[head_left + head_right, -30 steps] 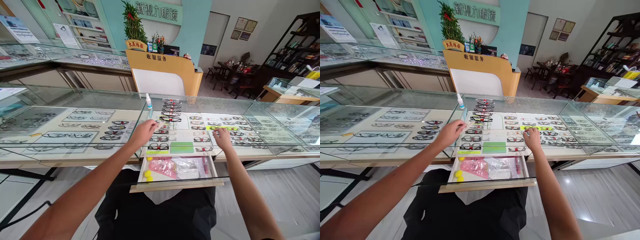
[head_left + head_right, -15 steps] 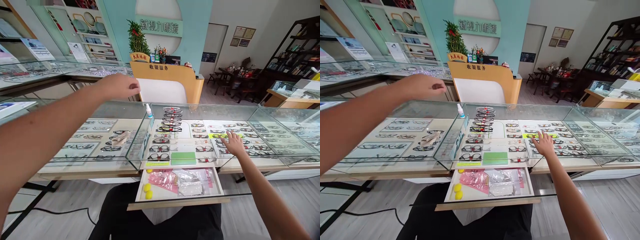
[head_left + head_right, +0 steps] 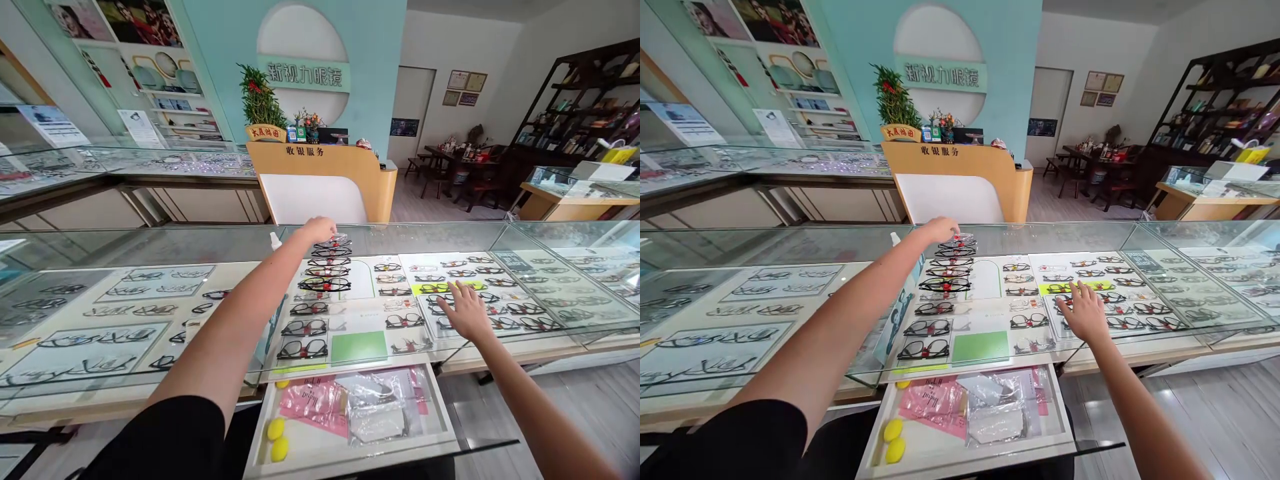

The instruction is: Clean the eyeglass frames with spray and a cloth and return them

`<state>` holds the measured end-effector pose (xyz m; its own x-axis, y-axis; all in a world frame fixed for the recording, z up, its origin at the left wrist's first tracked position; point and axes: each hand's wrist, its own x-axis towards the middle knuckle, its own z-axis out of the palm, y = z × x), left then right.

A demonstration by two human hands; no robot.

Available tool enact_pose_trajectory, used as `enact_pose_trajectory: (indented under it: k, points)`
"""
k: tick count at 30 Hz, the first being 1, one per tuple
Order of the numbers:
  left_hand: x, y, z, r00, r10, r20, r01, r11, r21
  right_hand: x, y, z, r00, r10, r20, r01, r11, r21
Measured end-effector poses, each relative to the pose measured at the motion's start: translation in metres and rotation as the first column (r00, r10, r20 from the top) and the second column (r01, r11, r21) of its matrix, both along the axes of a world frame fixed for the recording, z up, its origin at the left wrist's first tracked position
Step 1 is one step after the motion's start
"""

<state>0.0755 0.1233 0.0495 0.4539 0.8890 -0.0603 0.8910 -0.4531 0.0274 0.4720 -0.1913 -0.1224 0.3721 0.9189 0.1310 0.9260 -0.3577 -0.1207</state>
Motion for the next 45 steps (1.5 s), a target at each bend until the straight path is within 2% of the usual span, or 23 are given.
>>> enact_pose_trajectory:
  k: [2,4,8,12,17,22,25,26,29,32,33,35,37,38,40,45]
  points:
    - [0.002,0.014,-0.023,0.999,-0.003,-0.051,0.002,1.0,-0.025,-0.001,-0.001,-0.001,1.0,-0.004,0.002,0.004,1.0,0.003]
    - [-0.001,0.029,-0.035,0.995,-0.014,-0.095,0.01,0.999,-0.039,-0.002,-0.002,-0.001,1.0,-0.008,0.007,0.008,1.0,0.0]
    - [-0.004,0.051,-0.043,0.987,-0.025,-0.158,0.019,0.999,-0.042,-0.005,-0.003,0.002,1.0,-0.01,0.017,0.01,1.0,0.004]
    - [0.0,0.061,-0.048,0.983,-0.026,-0.182,0.021,0.999,-0.033,-0.007,-0.005,0.006,1.0,-0.01,0.014,0.01,1.0,0.002]
    - [0.004,0.053,-0.043,0.991,-0.01,-0.137,0.016,0.999,0.042,-0.008,-0.004,0.01,1.0,-0.025,-0.006,0.025,1.0,-0.013]
    - [0.001,0.031,-0.015,0.998,-0.041,-0.038,0.046,0.989,0.141,-0.008,-0.003,0.013,1.0,-0.016,-0.016,0.016,1.0,0.001]
    - [-0.003,0.004,0.009,0.992,-0.123,0.013,0.119,0.977,0.179,-0.008,-0.003,0.017,1.0,-0.012,-0.022,0.012,1.0,0.002]
    - [-0.004,-0.01,0.017,0.98,-0.192,0.046,0.179,0.963,0.2,-0.008,-0.003,0.018,1.0,-0.016,-0.023,0.016,1.0,0.001]
    - [-0.009,-0.069,0.04,0.918,-0.373,0.134,0.344,0.918,0.199,-0.008,-0.004,0.023,0.999,-0.014,-0.028,0.014,1.0,-0.013]
    - [-0.015,-0.145,0.058,0.873,-0.438,0.213,0.447,0.894,0.005,-0.007,-0.004,0.026,0.999,-0.014,-0.053,0.013,1.0,-0.027]
    - [-0.016,-0.17,0.06,0.854,-0.461,0.24,0.493,0.865,-0.092,-0.006,-0.004,0.026,0.998,-0.016,-0.058,0.015,1.0,-0.022]
    - [-0.02,-0.217,0.058,0.778,-0.539,0.322,0.62,0.741,-0.258,-0.005,-0.004,0.026,0.998,-0.012,-0.063,0.012,1.0,-0.002]
    - [-0.023,-0.253,0.045,0.703,-0.589,0.4,0.712,0.575,-0.404,-0.003,-0.004,0.025,0.998,-0.002,-0.063,0.003,1.0,0.018]
    - [-0.024,-0.268,0.035,0.684,-0.591,0.427,0.727,0.511,-0.459,-0.003,-0.004,0.025,0.998,0.002,-0.063,0.0,1.0,0.024]
    - [-0.025,-0.29,0.008,0.679,-0.579,0.452,0.724,0.424,-0.544,-0.002,-0.004,0.025,0.998,0.004,-0.062,-0.002,1.0,0.027]
    - [-0.023,-0.318,-0.077,0.706,-0.54,0.459,0.695,0.401,-0.597,-0.002,-0.003,0.029,0.999,-0.008,-0.04,0.008,1.0,-0.001]
